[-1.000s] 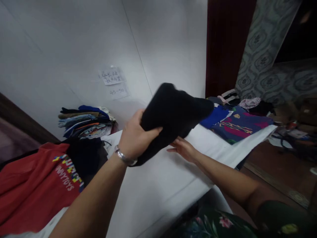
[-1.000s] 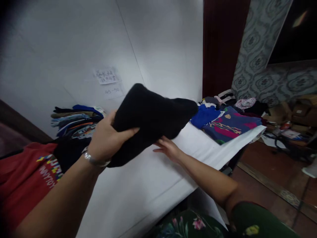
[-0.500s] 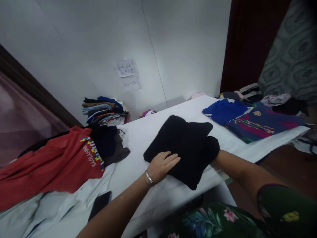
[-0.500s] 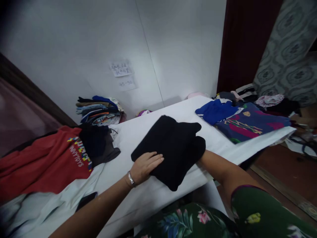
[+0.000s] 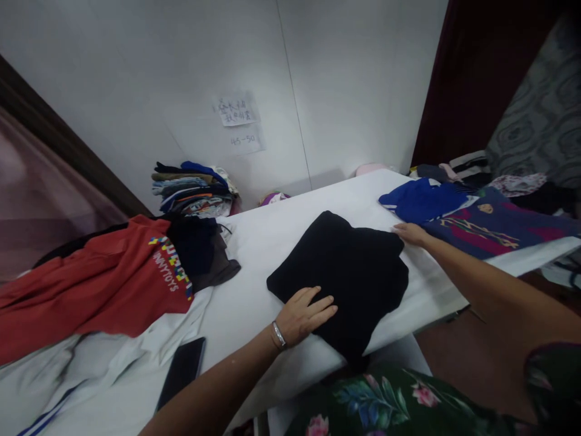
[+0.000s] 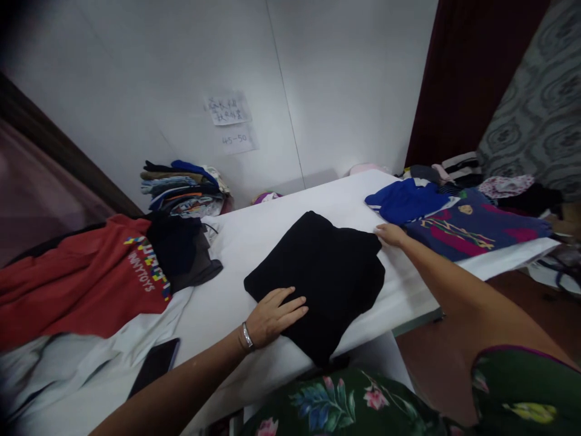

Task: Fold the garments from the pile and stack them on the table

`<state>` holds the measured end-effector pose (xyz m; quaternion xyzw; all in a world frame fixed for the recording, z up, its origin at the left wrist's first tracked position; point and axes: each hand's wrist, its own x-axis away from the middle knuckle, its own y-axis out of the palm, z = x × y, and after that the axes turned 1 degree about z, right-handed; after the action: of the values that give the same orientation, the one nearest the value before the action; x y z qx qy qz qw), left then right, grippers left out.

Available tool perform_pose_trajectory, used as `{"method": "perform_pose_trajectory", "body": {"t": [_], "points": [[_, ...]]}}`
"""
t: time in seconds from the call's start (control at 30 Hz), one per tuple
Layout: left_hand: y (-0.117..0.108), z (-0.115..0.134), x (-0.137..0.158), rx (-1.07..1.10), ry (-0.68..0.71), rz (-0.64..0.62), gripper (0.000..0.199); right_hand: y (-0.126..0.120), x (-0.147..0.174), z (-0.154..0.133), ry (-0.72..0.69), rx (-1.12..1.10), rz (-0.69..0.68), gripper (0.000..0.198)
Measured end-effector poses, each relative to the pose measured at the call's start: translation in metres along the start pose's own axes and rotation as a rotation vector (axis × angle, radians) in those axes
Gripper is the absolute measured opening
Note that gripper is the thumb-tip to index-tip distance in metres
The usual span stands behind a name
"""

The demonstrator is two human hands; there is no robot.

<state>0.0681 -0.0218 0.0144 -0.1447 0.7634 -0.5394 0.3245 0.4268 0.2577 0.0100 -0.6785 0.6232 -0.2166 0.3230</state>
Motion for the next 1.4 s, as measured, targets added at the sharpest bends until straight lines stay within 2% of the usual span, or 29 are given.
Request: {"method": "perform_pose_trajectory", "body": {"t": [0.07,0.2,0.27,0.33,0.4,0.5,0.53,0.6,0.7,0.83,0.93,1.03,1.1,1.17,1.23,1.4], "points": [[-0.003,0.0,0.001,0.046,-0.006,-0.026,0.045,-0.011,0.005,0.004,0.068,-0.044,0.029,0.031],[-0.023,-0.005,0.002,0.203,-0.016,-0.17,0.066,-0.017,0.038,-0.01,0.172,-0.358,-0.003,0.047],[-0.036,-0.011,0.001,0.282,-0.014,-0.221,0.081,-0.013,0.056,-0.022,0.18,-0.381,-0.028,0.055],[-0.047,-0.021,-0.002,0.32,-0.048,-0.202,0.083,-0.008,0.069,-0.031,0.188,-0.338,-0.059,0.065],[-0.052,-0.034,-0.011,0.293,-0.205,-0.127,0.071,-0.001,0.073,-0.035,0.209,-0.326,-0.104,0.072],[-0.044,-0.054,-0.031,0.15,-0.587,-0.031,0.055,0.01,0.068,-0.029,0.163,-0.325,-0.078,0.069],[-0.038,-0.059,-0.037,0.108,-0.694,-0.05,0.055,0.014,0.065,-0.025,0.129,-0.311,-0.044,0.066],[-0.021,-0.066,-0.046,0.11,-0.849,-0.178,0.058,0.022,0.062,-0.013,0.068,-0.26,0.006,0.06],[0.002,-0.071,-0.047,0.266,-0.971,-0.357,0.063,0.032,0.063,0.006,0.015,-0.161,0.006,0.053],[0.006,-0.075,-0.042,0.352,-0.983,-0.367,0.065,0.032,0.067,0.013,-0.069,-0.04,0.064,0.052],[-0.005,-0.075,-0.05,0.32,-1.001,-0.373,0.065,0.025,0.067,0.0,-0.262,-0.03,0.142,0.038],[-0.011,-0.066,-0.067,0.216,-0.957,-0.299,0.065,0.02,0.064,-0.019,-0.438,-0.045,0.156,0.021],[-0.008,-0.056,-0.076,0.188,-0.879,-0.284,0.069,0.021,0.061,-0.028,-0.478,-0.033,0.132,0.019],[0.0,-0.046,-0.08,0.184,-0.828,-0.324,0.073,0.026,0.058,-0.032,-0.489,0.004,0.103,0.017],[0.007,-0.04,-0.08,0.174,-0.807,-0.362,0.076,0.032,0.055,-0.031,-0.49,0.052,0.069,0.017],[0.013,-0.039,-0.076,0.154,-0.793,-0.364,0.075,0.04,0.052,-0.021,-0.541,0.212,0.006,0.019]]}}
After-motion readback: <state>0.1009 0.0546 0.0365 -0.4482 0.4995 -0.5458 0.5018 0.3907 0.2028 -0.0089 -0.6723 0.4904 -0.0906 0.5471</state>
